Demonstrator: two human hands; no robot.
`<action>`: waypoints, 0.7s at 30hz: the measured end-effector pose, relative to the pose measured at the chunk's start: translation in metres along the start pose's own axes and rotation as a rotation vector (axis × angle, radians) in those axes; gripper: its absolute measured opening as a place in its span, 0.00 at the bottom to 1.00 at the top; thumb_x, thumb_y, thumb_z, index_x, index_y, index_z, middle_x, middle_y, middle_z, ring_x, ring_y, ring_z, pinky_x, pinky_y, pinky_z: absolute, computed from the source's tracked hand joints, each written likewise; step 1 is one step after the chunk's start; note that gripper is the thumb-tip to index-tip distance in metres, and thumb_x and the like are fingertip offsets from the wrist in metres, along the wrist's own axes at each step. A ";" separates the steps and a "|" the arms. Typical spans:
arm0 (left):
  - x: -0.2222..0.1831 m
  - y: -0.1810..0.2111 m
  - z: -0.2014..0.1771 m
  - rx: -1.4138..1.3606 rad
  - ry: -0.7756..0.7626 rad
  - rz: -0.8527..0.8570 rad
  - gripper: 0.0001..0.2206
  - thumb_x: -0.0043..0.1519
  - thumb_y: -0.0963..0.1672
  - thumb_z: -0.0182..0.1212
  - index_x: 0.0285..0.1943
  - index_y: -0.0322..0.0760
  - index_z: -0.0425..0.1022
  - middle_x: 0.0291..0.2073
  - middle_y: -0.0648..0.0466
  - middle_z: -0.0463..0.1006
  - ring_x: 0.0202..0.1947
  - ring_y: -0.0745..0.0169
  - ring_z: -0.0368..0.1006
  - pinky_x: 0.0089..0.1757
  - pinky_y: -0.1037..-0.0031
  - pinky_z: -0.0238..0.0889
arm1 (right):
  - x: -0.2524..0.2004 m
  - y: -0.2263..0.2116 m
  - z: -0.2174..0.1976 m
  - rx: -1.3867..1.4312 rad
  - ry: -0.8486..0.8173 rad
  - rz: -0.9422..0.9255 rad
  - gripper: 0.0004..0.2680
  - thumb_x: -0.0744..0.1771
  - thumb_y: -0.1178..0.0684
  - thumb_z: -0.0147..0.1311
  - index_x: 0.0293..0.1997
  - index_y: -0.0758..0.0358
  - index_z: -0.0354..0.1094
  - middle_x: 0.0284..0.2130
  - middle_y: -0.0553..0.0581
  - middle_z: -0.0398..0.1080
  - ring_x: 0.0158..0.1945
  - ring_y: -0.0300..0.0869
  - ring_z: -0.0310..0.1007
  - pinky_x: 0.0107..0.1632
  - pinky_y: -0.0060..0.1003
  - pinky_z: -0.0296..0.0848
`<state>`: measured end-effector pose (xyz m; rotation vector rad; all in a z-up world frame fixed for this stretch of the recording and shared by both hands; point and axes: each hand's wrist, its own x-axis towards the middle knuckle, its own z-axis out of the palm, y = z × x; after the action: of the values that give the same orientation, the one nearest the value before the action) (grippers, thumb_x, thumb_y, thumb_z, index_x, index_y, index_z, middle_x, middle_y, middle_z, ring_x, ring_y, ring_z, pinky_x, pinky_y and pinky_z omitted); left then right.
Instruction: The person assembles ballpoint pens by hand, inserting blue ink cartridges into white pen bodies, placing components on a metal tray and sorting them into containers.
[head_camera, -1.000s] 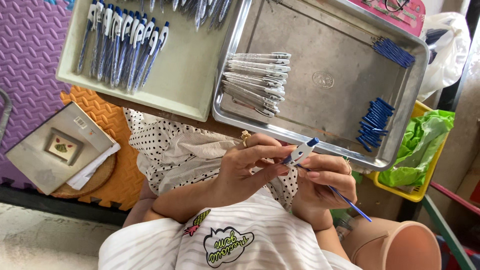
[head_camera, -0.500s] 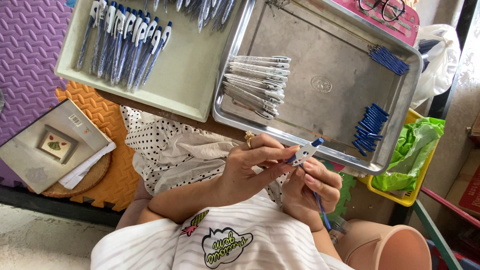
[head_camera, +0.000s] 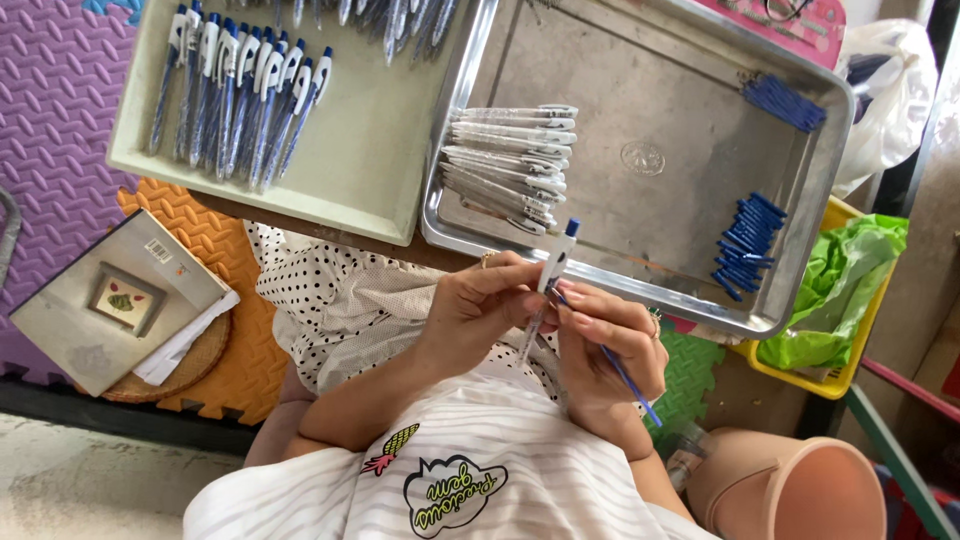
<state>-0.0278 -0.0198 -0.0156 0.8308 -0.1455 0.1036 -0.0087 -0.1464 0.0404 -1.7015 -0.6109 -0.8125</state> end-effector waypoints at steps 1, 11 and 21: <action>0.000 0.002 0.001 0.001 -0.002 -0.008 0.15 0.65 0.35 0.65 0.60 0.20 0.78 0.40 0.40 0.80 0.38 0.54 0.84 0.40 0.63 0.84 | 0.003 -0.005 0.001 -0.004 0.004 0.006 0.09 0.61 0.71 0.70 0.29 0.69 0.70 0.29 0.69 0.77 0.32 0.61 0.84 0.38 0.50 0.83; -0.003 0.012 -0.002 0.214 -0.008 0.075 0.15 0.65 0.34 0.63 0.61 0.19 0.77 0.40 0.41 0.79 0.38 0.54 0.84 0.39 0.64 0.82 | 0.014 -0.013 0.001 -0.022 -0.081 -0.028 0.09 0.59 0.75 0.69 0.30 0.72 0.74 0.29 0.69 0.77 0.33 0.63 0.85 0.37 0.51 0.84; -0.006 0.023 0.000 0.404 0.009 0.207 0.14 0.64 0.34 0.65 0.59 0.20 0.78 0.39 0.39 0.79 0.38 0.51 0.84 0.38 0.65 0.82 | 0.017 -0.015 0.001 -0.051 -0.114 -0.098 0.08 0.58 0.73 0.70 0.29 0.73 0.75 0.28 0.69 0.78 0.31 0.62 0.85 0.34 0.46 0.85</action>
<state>-0.0369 -0.0045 0.0001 1.2164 -0.2065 0.3397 -0.0091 -0.1417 0.0622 -1.7846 -0.7619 -0.8104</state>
